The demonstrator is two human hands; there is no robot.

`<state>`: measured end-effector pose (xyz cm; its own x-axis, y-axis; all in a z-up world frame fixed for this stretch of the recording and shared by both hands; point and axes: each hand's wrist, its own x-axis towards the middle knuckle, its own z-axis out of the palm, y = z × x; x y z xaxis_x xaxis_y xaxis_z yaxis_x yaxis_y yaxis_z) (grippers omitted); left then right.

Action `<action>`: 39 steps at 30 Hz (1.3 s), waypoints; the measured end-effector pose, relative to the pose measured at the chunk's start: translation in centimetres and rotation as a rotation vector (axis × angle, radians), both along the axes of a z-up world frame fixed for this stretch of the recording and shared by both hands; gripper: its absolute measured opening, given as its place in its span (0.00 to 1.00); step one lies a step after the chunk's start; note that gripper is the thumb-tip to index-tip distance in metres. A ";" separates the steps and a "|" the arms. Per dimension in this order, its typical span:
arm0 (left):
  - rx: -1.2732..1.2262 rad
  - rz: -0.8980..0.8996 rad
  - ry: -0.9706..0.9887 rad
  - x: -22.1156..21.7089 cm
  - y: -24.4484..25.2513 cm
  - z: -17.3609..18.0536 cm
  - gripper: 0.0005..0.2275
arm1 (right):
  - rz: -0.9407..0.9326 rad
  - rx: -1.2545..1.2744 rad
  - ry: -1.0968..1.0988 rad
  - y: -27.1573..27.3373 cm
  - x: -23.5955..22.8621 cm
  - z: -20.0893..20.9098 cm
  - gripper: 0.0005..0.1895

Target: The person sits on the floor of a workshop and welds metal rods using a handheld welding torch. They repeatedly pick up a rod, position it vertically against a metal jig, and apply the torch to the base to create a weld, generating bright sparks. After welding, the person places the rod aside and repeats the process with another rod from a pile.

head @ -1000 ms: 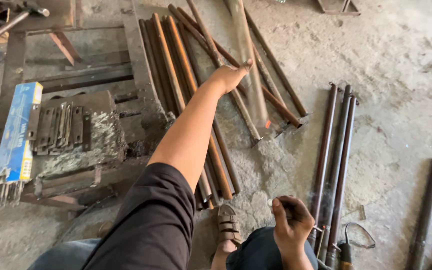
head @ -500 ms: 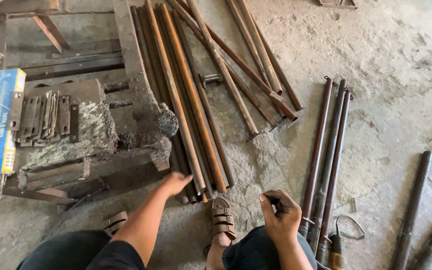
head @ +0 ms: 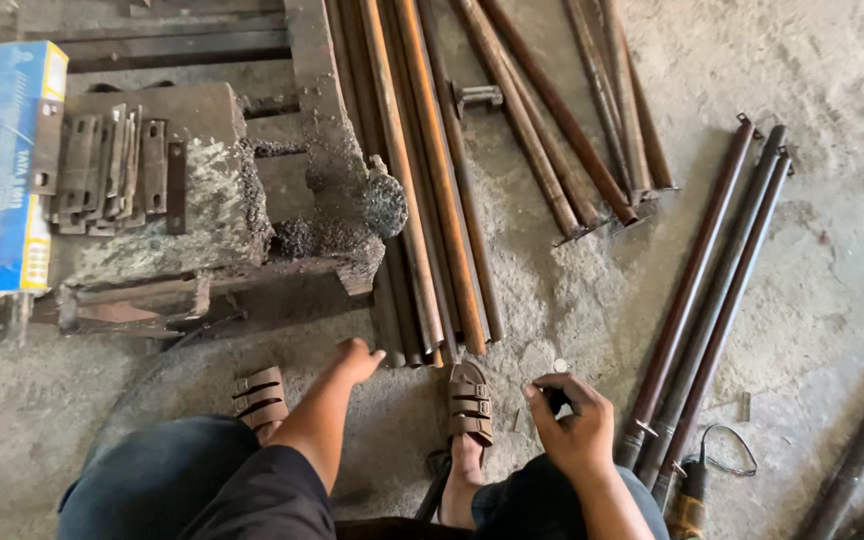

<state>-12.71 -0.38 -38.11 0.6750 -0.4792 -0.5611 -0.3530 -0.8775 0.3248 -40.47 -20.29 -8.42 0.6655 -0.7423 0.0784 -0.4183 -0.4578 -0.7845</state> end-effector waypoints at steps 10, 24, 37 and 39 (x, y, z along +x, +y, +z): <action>0.053 0.285 0.210 -2.7 -11.6 -4.2 0.37 | 0.038 0.038 0.068 -1.4 2.5 -2.0 0.16; -0.036 0.576 0.240 -5.7 -13.7 -6.9 0.34 | 0.084 0.116 0.065 -2.1 2.8 -4.4 0.16; -1.148 0.878 1.049 -4.4 -17.6 5.1 0.15 | 0.020 -0.001 0.069 -2.9 3.5 -3.1 0.15; -1.349 0.978 1.204 -3.8 -19.2 9.4 0.12 | 0.026 -0.058 0.019 -3.3 3.3 -4.0 0.16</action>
